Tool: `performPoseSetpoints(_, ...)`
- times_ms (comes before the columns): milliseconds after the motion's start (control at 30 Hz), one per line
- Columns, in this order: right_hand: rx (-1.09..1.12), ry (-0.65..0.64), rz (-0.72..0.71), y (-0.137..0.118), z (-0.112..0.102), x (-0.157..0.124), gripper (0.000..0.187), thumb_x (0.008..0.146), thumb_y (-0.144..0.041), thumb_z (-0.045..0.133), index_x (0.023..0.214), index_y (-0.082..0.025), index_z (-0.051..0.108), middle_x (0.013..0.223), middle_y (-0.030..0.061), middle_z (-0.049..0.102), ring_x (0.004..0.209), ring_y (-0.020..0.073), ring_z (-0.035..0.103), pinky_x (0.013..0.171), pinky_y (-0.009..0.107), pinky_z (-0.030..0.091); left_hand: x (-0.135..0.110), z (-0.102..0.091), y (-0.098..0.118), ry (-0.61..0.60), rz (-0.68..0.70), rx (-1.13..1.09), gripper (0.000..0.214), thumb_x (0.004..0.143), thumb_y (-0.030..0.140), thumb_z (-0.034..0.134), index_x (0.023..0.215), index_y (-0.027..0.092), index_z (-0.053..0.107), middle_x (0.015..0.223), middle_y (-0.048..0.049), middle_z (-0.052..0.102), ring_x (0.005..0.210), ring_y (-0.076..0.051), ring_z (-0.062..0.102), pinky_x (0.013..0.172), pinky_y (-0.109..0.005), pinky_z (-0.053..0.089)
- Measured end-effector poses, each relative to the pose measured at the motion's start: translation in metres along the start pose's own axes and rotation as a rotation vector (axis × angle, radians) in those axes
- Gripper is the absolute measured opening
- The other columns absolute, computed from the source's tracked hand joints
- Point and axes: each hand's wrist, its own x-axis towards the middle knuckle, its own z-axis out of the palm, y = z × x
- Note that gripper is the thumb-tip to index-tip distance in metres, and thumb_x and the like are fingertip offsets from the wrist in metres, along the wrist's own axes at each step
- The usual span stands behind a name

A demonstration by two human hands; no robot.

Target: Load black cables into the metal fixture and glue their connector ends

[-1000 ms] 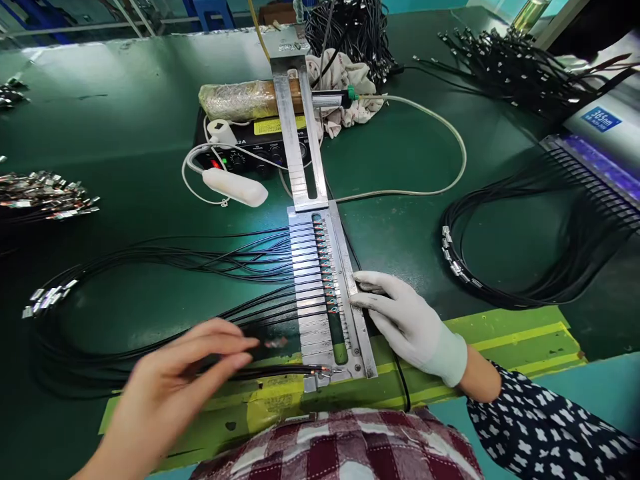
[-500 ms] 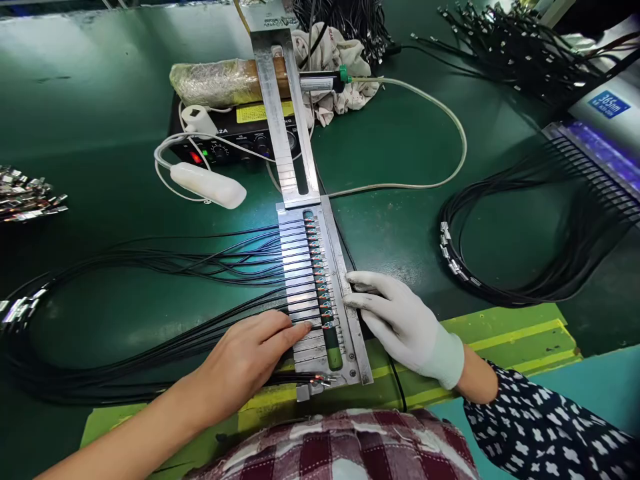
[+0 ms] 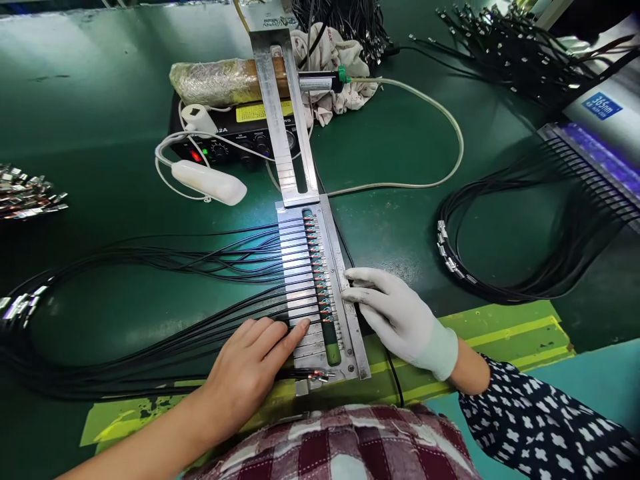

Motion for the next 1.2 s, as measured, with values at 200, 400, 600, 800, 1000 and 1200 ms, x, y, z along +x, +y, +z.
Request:
performPoseSetpoints(200,-0.035,-0.056,-0.117,-0.010,-0.005,-0.016,0.036,0.098,-0.041,0.054,0.125,-0.019,0.056,0.137,0.0193,0.057,0.124,0.0315,0.057,0.097,0.052,0.052,-0.009,-0.013,0.005,-0.031,-0.074,-0.120,0.033,0.096,0.010,0.046,0.128,0.013,0.055,0.087,-0.0031,0.067,0.076,-0.015,0.055,0.069,-0.029,0.044)
performPoseSetpoints(400,-0.171,-0.121,-0.198,-0.019,-0.002,-0.037,0.037,0.094,-0.046,0.059,0.115,-0.015,0.055,0.141,0.0258,0.054,0.118,0.0348,0.060,0.089,0.053,0.054,-0.035,-0.025,0.009,-0.091,-0.240,-0.278,0.018,0.098,0.020,0.049,0.106,0.023,0.064,0.093,-0.0024,0.068,0.083,-0.014,0.062,0.074,-0.026,0.050)
performPoseSetpoints(600,-0.220,-0.111,-0.116,-0.019,-0.001,-0.022,0.037,0.091,-0.039,0.063,0.118,-0.014,0.058,0.145,0.0251,0.053,0.115,0.0349,0.064,0.084,0.049,0.055,-0.017,-0.030,-0.002,0.012,-0.341,-0.404,0.015,0.096,0.018,0.052,0.098,0.021,0.066,0.090,-0.0019,0.067,0.083,-0.012,0.065,0.073,-0.021,0.054)
performPoseSetpoints(800,-0.034,-0.166,-0.052,0.000,-0.020,-0.012,0.070,0.081,-0.053,0.076,0.137,-0.021,0.049,0.150,0.0193,0.049,0.136,0.0332,0.051,0.105,0.051,0.049,0.001,-0.027,-0.013,0.141,-0.229,-0.157,0.010,0.095,0.013,0.054,0.101,0.018,0.061,0.090,-0.0028,0.065,0.082,-0.013,0.063,0.074,-0.023,0.053)
performPoseSetpoints(1000,0.001,-0.064,0.013,0.013,-0.012,-0.004,0.049,0.091,-0.046,0.066,0.131,-0.021,0.052,0.144,0.0184,0.054,0.132,0.0316,0.055,0.104,0.052,0.049,0.006,-0.013,-0.026,0.057,-0.133,-0.077,0.019,0.096,0.010,0.046,0.099,0.017,0.063,0.088,-0.0032,0.064,0.076,-0.013,0.059,0.068,-0.022,0.049)
performPoseSetpoints(1200,-0.018,-0.061,0.003,0.008,-0.011,0.000,0.037,0.095,-0.037,0.061,0.127,-0.020,0.054,0.140,0.0177,0.057,0.127,0.0302,0.057,0.101,0.050,0.050,-0.004,-0.010,-0.031,0.052,-0.048,-0.054,0.027,0.093,0.003,0.046,0.111,0.015,0.061,0.097,-0.0062,0.063,0.088,-0.015,0.057,0.079,-0.025,0.047)
